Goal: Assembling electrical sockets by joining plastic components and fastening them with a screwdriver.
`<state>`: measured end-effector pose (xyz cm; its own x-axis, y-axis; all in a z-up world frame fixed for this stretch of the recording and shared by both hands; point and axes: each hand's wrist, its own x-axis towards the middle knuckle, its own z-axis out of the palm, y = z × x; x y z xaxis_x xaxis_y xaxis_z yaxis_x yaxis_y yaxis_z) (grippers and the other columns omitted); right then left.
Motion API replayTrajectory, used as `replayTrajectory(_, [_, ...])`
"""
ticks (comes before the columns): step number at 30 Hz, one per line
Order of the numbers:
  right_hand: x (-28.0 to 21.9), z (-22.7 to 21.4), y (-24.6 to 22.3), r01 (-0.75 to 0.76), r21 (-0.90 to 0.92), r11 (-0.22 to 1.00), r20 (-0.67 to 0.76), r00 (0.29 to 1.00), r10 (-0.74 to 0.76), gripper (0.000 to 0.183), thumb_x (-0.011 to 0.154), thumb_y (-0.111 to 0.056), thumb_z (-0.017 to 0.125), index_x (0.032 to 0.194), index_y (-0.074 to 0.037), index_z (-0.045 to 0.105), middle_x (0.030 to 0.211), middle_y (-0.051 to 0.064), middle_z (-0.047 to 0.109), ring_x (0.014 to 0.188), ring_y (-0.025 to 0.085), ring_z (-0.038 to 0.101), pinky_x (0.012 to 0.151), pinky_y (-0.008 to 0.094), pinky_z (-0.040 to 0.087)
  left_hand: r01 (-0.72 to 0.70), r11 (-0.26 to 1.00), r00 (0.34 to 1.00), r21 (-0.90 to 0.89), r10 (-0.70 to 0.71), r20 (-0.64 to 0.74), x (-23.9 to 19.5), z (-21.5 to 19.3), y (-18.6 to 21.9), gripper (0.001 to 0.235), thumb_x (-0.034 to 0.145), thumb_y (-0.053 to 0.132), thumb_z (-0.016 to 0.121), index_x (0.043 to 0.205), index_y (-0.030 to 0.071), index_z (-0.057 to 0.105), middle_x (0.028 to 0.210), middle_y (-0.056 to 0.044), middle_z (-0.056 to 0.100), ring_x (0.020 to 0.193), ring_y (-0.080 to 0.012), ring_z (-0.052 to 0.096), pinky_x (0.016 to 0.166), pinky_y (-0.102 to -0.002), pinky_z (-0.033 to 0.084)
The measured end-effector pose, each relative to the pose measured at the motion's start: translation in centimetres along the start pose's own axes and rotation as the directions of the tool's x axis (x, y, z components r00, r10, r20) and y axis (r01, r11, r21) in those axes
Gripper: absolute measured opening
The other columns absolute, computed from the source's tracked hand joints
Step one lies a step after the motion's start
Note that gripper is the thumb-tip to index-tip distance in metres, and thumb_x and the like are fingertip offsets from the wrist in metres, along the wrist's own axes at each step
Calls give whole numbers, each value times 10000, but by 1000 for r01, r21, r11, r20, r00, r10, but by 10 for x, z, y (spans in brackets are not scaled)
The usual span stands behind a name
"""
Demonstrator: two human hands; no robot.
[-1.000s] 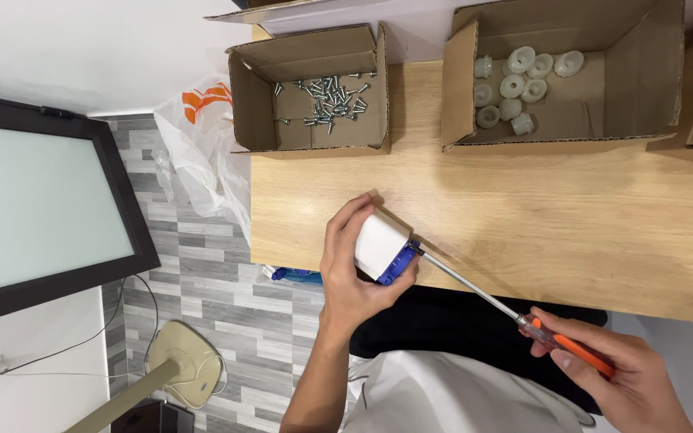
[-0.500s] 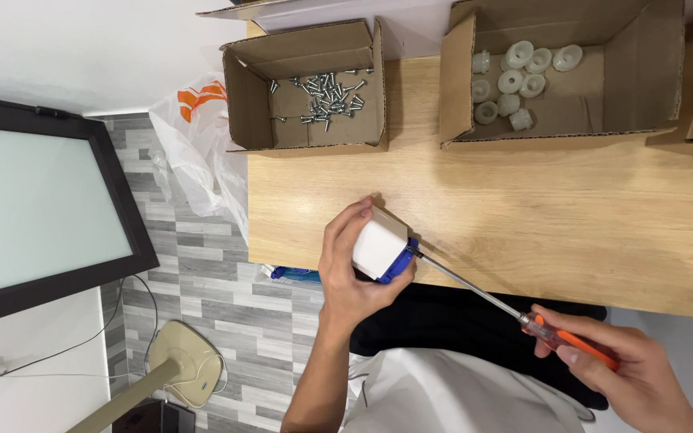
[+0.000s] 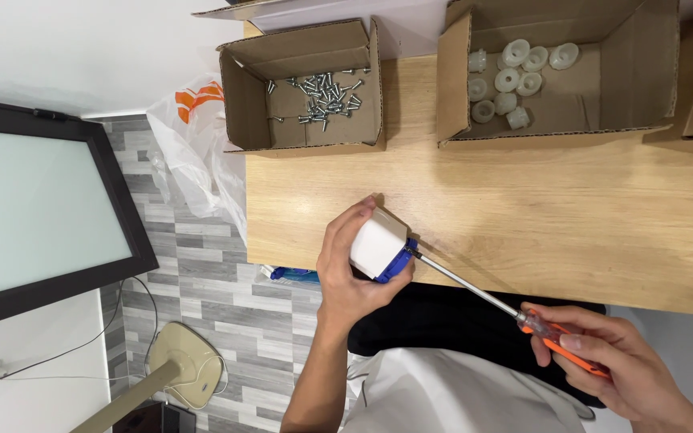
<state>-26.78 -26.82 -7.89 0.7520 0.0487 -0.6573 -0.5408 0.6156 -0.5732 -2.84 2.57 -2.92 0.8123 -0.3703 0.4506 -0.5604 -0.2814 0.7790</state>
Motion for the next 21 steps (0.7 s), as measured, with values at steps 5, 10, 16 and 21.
replayTrajectory(5, [-4,6,-3,-41,-74,996,-59,998,37,549,944,33,581,1447,124,785,775,447,703,408,166,199,386,332,145,21,1000,1000,16,-21,6,-4,-1,-2,767,853,130,922,1504,56,523,1439,-215,630,1384,-403,717,1249,-484,601])
replayTrajectory(10, [-2,1,4,-20,-53,998,-47,999,18,554,936,34,587,1452,128,767,779,449,704,406,155,204,380,324,137,21,999,1000,41,-21,-5,-4,0,0,770,842,134,929,1495,66,526,1438,-207,643,1381,-380,721,1243,-457,591])
replayTrajectory(16, [-2,-2,6,9,-25,1000,-9,1000,-9,545,953,29,582,1463,124,749,796,455,705,402,145,211,361,317,153,14,999,1000,49,-14,-7,-3,1,0,758,848,154,934,1485,69,532,1433,-197,661,1379,-366,718,1223,-440,594])
replayTrajectory(21, [-3,-1,7,6,-67,998,-25,1000,-7,550,938,32,599,1452,122,770,781,433,725,403,143,211,392,308,144,23,998,1000,51,-22,-6,-6,0,-2,771,822,146,935,1480,68,541,1435,-193,661,1388,-364,707,1230,-445,588])
